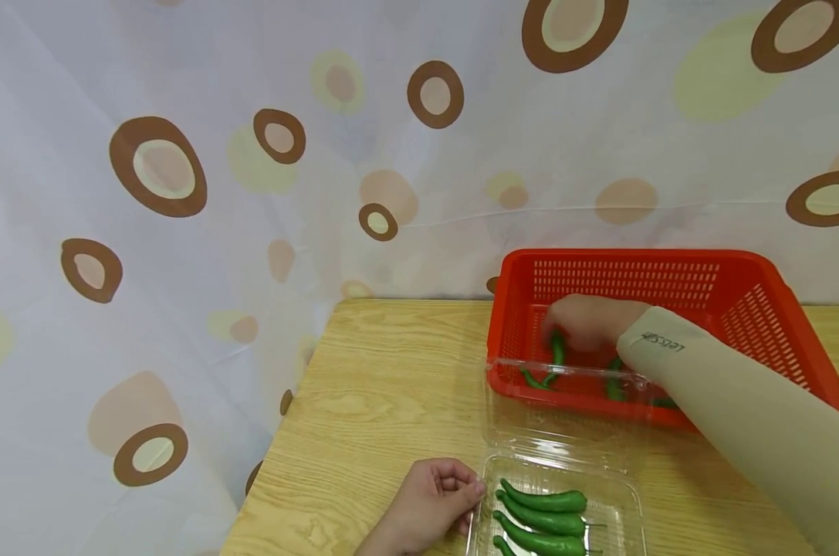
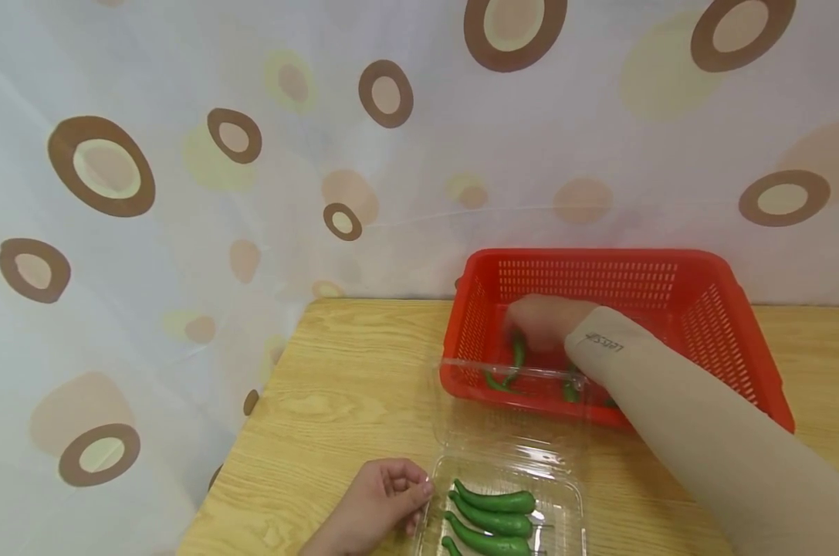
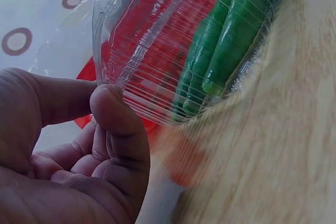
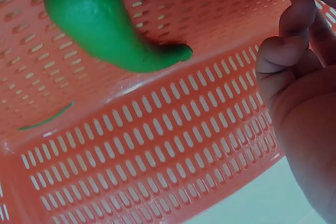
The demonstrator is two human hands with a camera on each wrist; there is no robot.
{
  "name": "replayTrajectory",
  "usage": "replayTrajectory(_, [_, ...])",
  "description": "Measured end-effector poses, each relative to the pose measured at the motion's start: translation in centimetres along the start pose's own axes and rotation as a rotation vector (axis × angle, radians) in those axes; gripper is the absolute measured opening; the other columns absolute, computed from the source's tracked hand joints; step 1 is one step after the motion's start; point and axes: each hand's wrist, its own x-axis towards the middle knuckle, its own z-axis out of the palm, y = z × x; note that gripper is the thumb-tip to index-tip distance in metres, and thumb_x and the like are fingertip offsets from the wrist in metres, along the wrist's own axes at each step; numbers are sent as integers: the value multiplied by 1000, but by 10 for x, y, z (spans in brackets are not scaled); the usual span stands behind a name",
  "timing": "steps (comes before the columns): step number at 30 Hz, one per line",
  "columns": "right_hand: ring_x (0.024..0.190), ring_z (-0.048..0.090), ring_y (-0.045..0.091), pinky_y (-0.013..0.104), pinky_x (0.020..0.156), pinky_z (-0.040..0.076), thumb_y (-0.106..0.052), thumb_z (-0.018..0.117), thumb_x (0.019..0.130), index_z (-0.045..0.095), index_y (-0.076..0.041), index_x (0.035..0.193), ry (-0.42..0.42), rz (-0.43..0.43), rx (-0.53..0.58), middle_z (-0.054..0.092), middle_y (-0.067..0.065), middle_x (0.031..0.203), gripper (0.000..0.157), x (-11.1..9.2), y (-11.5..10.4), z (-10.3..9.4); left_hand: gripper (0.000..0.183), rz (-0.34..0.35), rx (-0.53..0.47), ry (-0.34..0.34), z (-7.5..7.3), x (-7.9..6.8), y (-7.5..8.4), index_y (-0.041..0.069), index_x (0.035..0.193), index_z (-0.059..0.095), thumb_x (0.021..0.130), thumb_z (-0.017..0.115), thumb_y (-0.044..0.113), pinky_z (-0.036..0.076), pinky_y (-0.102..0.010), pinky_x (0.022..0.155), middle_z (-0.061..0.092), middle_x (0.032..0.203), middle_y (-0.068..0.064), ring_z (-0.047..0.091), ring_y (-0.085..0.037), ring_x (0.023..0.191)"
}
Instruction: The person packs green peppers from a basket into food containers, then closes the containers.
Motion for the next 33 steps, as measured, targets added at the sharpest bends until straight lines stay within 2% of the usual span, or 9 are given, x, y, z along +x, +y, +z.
replayTrajectory(6, [88,61,17,50,97,58,4,74,87,80,-21,108,-6,72,33,71,-6,95,34,-6,-1,-2,18,13,11,-6,0,3,-1,-12,97,67,98,70,6,49,-17,51,63,68,1,55,-7,55])
replayTrajectory(11, [93,64,18,53,99,57,5,72,88,80,-19,106,33,42,-21,73,-4,99,32,-11,1,-8,20,22,13,-6,1,6,-1,-13,97,67,98,71,6,48,-18,50,62,67,0,55,-7,54])
replayTrajectory(16, [100,65,21,53,98,57,5,72,87,80,-20,101,177,-17,-92,72,-4,102,30,-25,5,-23,22,37,-2,-5,0,8,-1,-16,97,65,97,71,5,49,-18,50,62,67,0,55,-7,55])
replayTrajectory(21, [95,63,20,48,90,59,-3,78,89,78,-19,102,301,-109,-154,71,-5,101,21,-47,-4,-57,22,56,7,3,-2,12,-1,-17,97,65,97,71,5,48,-17,50,61,67,0,54,-7,54])
replayTrajectory(25, [88,63,15,40,80,58,-10,84,87,78,-20,106,424,-165,-231,71,-6,98,22,-69,-17,-78,21,61,16,13,-3,15,-2,-15,97,66,97,72,6,48,-17,50,62,67,0,54,-7,54])
replayTrajectory(29, [87,63,12,33,73,58,-9,87,83,78,-20,109,556,-213,-270,70,-7,99,29,-95,-38,-85,21,63,16,19,-4,17,-2,-15,96,66,96,72,6,49,-17,50,62,67,1,55,-7,55])
replayTrajectory(33, [86,69,10,30,71,61,-4,93,73,78,-23,112,678,-383,-324,70,-10,105,46,-116,-63,-78,22,69,15,21,-5,20,-2,-15,96,66,96,72,6,49,-17,50,62,68,1,54,-7,55])
